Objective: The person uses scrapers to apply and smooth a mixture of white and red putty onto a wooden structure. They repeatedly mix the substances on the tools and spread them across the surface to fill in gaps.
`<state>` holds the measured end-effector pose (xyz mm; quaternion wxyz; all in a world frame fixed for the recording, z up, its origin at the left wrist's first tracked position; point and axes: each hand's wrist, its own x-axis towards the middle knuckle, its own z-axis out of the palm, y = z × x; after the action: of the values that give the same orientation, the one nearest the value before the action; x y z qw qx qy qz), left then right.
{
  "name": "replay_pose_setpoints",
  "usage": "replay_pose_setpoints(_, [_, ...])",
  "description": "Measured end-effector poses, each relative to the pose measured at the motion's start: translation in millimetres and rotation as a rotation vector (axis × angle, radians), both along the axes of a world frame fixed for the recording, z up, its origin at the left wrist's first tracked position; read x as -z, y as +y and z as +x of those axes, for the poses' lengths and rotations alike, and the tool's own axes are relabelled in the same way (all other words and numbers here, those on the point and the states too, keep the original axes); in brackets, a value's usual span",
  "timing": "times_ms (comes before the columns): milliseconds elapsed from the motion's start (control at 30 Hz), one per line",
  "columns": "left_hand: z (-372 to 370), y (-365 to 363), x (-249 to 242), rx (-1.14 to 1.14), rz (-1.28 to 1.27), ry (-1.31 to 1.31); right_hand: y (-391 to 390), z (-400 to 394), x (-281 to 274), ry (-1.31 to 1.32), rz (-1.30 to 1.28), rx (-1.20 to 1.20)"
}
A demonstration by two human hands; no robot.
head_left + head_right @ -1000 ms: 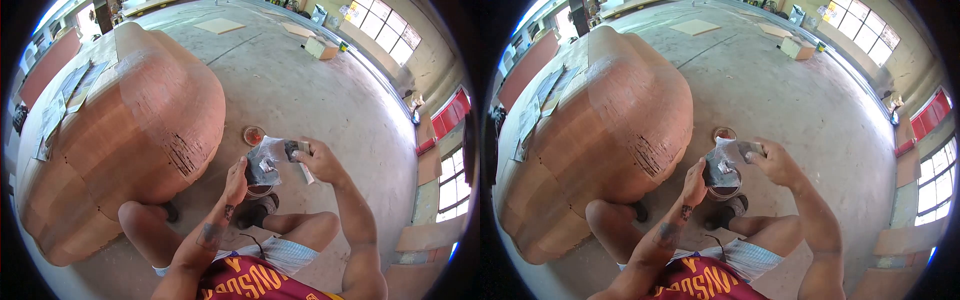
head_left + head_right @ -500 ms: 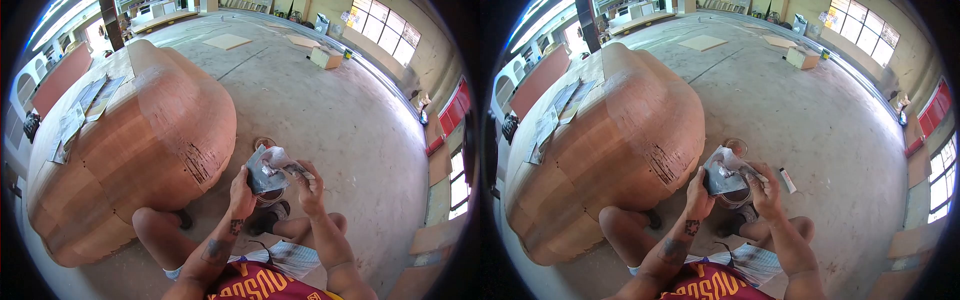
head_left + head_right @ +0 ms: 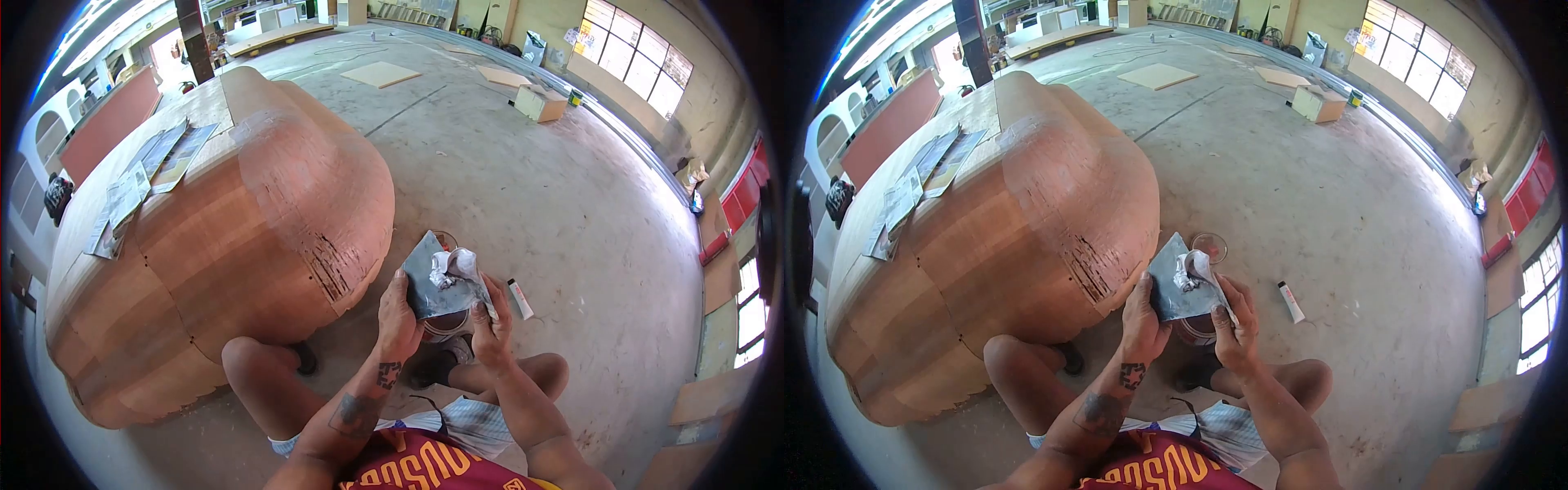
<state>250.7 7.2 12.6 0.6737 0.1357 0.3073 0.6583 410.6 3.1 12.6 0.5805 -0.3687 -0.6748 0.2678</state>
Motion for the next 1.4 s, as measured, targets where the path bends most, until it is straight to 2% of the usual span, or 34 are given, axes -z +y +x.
replay_pose_setpoints(100, [-1, -1, -1, -0.015, -0.010, 0.041, -2, 0, 0, -0.025, -0.010, -0.009])
replay_pose_setpoints(167, [-3, 0, 5, -0.009, -0.013, 0.043, -1, 4, -6, -0.136, 0.026, -0.018])
replay_pose_setpoints(267, [-4, 0, 9, -0.049, 0.113, 0.208, 0, 8, -13, -0.240, 0.030, -0.047])
replay_pose_setpoints(367, [-6, 1, 10, -0.022, 0.065, 0.079, 4, 12, -16, -0.299, 0.041, -0.085])
replay_pose_setpoints(500, [-9, 2, 13, -0.022, 0.077, 0.047, 9, 21, -23, -0.391, 0.036, -0.176])
replay_pose_setpoints(600, [-10, 2, 12, -0.016, 0.083, 0.015, 12, 31, -33, -0.563, -0.028, -0.211])
replay_pose_setpoints(800, [-7, 4, 14, 0.013, 0.086, -0.124, 17, 37, -45, -0.684, 0.052, -0.251])
replay_pose_setpoints(1000, [-11, 6, 34, 0.027, 0.062, -0.174, 23, 40, -39, -0.690, 0.196, -0.246])
replay_pose_setpoints(1300, [-13, 3, 42, 0.025, 0.039, -0.203, 25, 54, -37, -0.870, 0.169, -0.187])
replay_pose_setpoints(1400, [-16, 0, 34, 0.003, 0.043, -0.206, 29, 71, -8, -0.980, 0.100, -0.168])
